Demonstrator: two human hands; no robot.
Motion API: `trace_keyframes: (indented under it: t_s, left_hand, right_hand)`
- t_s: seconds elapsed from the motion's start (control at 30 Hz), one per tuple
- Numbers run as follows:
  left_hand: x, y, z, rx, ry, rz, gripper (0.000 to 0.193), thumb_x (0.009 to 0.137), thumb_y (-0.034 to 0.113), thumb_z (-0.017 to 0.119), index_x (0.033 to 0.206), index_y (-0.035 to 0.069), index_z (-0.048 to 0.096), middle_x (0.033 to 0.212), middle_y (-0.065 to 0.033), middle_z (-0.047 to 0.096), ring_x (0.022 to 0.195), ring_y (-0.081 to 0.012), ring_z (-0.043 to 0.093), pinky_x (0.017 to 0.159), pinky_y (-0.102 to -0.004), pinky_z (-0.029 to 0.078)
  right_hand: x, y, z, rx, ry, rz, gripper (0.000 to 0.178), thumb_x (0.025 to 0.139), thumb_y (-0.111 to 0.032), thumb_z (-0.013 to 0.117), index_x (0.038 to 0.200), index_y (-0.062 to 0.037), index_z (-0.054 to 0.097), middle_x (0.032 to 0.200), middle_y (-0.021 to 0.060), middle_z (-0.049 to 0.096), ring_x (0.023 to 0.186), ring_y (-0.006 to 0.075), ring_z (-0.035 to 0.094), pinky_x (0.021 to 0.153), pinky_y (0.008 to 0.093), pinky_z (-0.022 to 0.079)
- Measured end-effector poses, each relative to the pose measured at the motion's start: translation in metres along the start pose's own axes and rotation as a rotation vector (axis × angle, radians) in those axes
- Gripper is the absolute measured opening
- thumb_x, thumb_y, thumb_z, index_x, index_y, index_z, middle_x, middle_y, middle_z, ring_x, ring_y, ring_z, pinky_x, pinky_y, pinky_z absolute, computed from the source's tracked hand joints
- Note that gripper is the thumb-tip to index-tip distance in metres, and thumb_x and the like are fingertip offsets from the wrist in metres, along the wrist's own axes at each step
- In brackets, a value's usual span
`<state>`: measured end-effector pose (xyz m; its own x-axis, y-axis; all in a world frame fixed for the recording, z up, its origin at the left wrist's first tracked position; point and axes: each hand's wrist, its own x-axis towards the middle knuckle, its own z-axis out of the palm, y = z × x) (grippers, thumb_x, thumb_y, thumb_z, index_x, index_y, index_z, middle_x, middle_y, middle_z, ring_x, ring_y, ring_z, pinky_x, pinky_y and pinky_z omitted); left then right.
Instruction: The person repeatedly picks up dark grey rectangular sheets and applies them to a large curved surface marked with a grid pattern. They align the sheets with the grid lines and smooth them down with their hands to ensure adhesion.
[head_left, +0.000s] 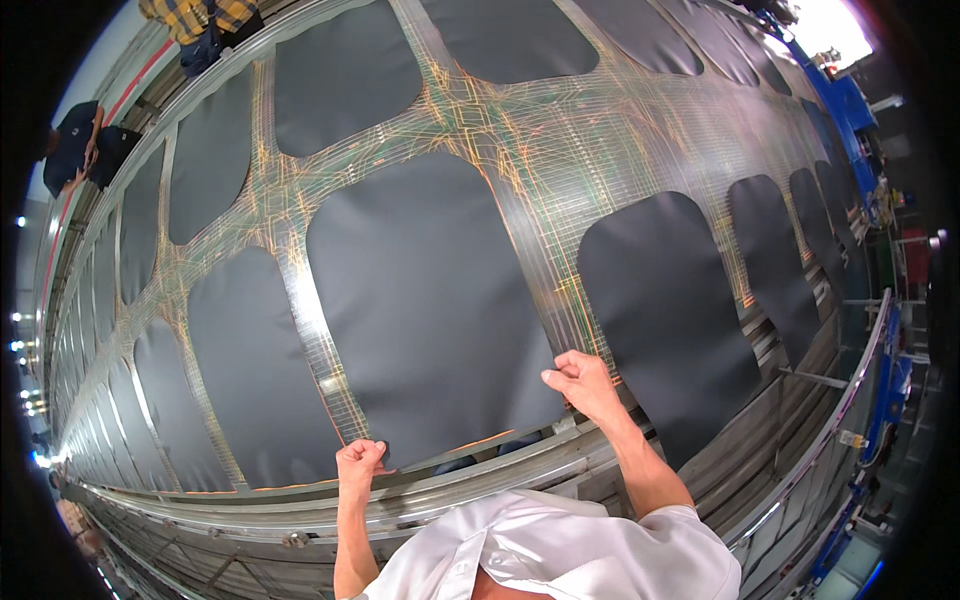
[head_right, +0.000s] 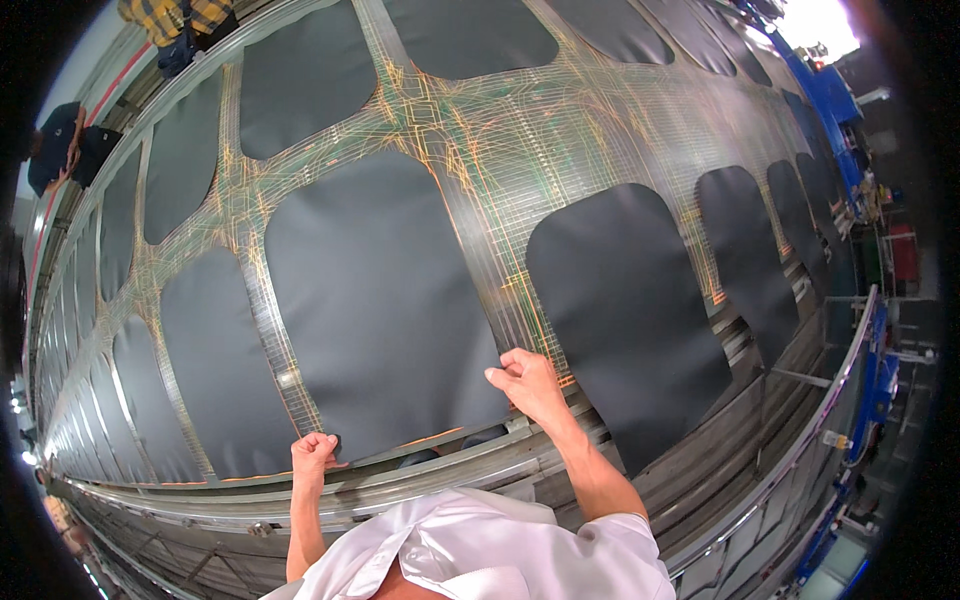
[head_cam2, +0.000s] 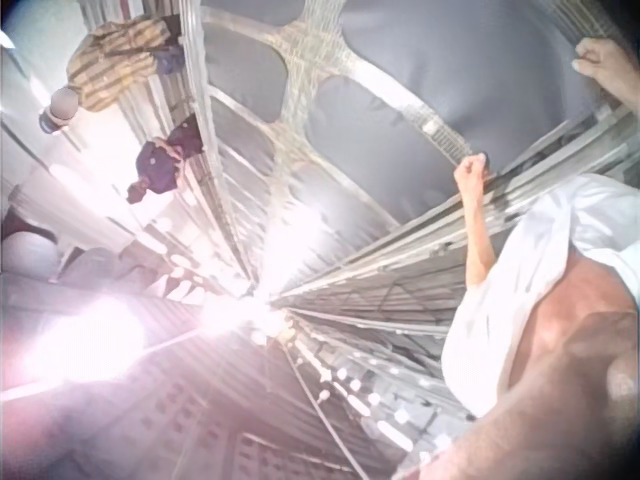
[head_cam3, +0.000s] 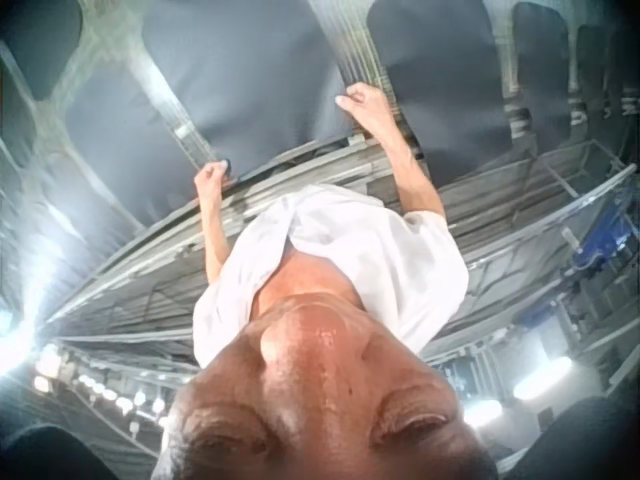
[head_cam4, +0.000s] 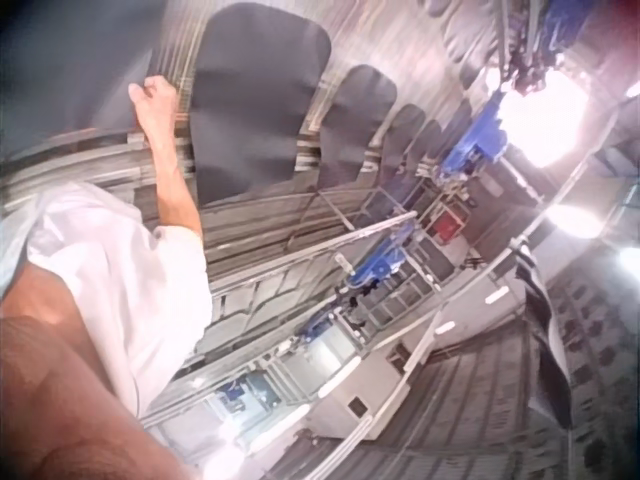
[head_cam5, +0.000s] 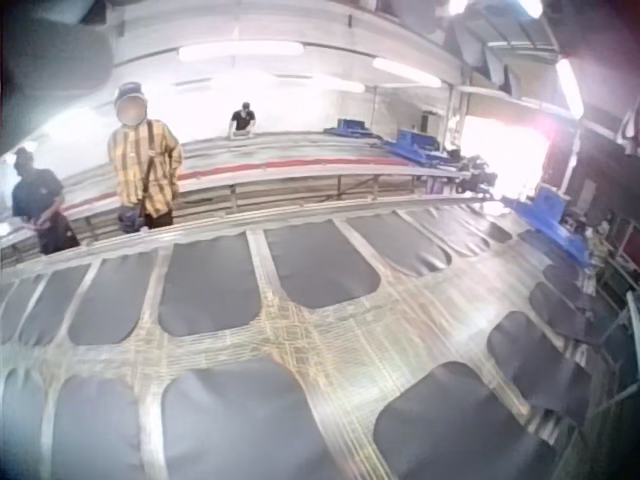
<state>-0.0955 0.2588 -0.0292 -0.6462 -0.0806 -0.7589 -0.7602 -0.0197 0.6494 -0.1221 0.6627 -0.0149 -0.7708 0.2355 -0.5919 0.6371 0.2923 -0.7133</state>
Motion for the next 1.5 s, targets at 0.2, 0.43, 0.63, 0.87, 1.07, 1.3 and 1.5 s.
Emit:
trace_keyframes:
  t_s: [0.2, 0.43, 0.63, 0.87, 1.07, 1.3, 1.5]
  left_hand:
    - [0.001, 0.002, -0.001, 0.009, -0.011, -0.017, 0.016, 0.088, 0.010, 0.069, 0.075, 0.003, 0.063, 0.065, 0.0003, 0.059, 0.055, -0.0066, 0.056, 0.057, -0.0312, 0.061]
    - [0.007, -0.010, -0.008, -0.016, -0.009, -0.025, 0.014, 0.086, 0.010, 0.070, 0.075, 0.003, 0.064, 0.064, 0.0004, 0.060, 0.053, -0.0059, 0.055, 0.054, -0.0275, 0.058]
    - [0.005, -0.005, -0.002, -0.017, -0.004, -0.032, 0.016, 0.086, 0.008, 0.070, 0.073, 0.004, 0.062, 0.062, 0.0011, 0.055, 0.052, -0.0069, 0.053, 0.053, -0.0310, 0.060]
    - [0.007, -0.012, -0.010, -0.065, -0.017, -0.050, 0.015, 0.085, 0.007, 0.071, 0.073, 0.003, 0.062, 0.068, -0.0024, 0.063, 0.059, -0.0117, 0.064, 0.058, -0.0317, 0.060]
    - [0.005, 0.000, -0.014, -0.025, 0.014, -0.072, 0.019, 0.084, 0.009, 0.072, 0.069, 0.005, 0.060, 0.065, -0.0007, 0.060, 0.055, -0.0096, 0.059, 0.054, -0.0299, 0.057]
    - [-0.010, -0.031, -0.015, 0.052, 0.030, 0.049, 0.026, 0.083, 0.012, 0.071, 0.065, 0.006, 0.052, 0.057, 0.0011, 0.047, 0.049, -0.0090, 0.048, 0.050, -0.0373, 0.060]
    - [-0.013, 0.020, 0.011, 0.095, -0.045, 0.008, 0.016, 0.086, 0.020, 0.074, 0.081, 0.006, 0.068, 0.070, 0.0034, 0.059, 0.060, -0.0074, 0.051, 0.055, -0.0223, 0.044]
  right_hand:
    - [0.072, -0.046, 0.004, 0.241, -0.024, -0.050, 0.021, 0.085, -0.016, 0.072, 0.093, 0.0013, 0.064, 0.071, 0.0025, 0.062, 0.062, 0.0079, 0.057, 0.054, 0.0255, 0.047]
    - [0.160, -0.097, 0.007, -0.131, 0.023, -0.198, 0.023, 0.079, -0.021, 0.074, 0.081, 0.0015, 0.066, 0.064, 0.0069, 0.059, 0.062, 0.0151, 0.058, 0.060, 0.0343, 0.048]
    - [0.217, -0.134, 0.016, -0.091, 0.126, -0.328, 0.021, 0.077, -0.019, 0.075, 0.085, 0.0001, 0.069, 0.073, 0.0095, 0.068, 0.069, 0.0183, 0.063, 0.066, 0.0346, 0.050]
    - [0.237, -0.157, 0.023, -0.124, 0.240, -0.331, 0.016, 0.075, -0.018, 0.077, 0.076, -0.0027, 0.072, 0.072, 0.0092, 0.070, 0.072, 0.0199, 0.066, 0.070, 0.0350, 0.051]
    - [0.240, -0.157, 0.031, -0.200, 0.277, -0.308, 0.017, 0.072, -0.020, 0.079, 0.075, -0.0051, 0.073, 0.072, 0.0091, 0.070, 0.070, 0.0211, 0.065, 0.071, 0.0355, 0.051]
    - [0.252, -0.140, 0.044, -0.150, 0.209, -0.411, 0.018, 0.065, -0.024, 0.078, 0.075, -0.0099, 0.075, 0.071, 0.0111, 0.069, 0.069, 0.0241, 0.067, 0.067, 0.0377, 0.052]
    - [0.241, -0.152, 0.012, -0.138, 0.274, -0.176, 0.017, 0.064, -0.021, 0.085, 0.074, -0.0108, 0.075, 0.076, 0.0098, 0.072, 0.079, 0.0276, 0.069, 0.072, 0.0395, 0.053]
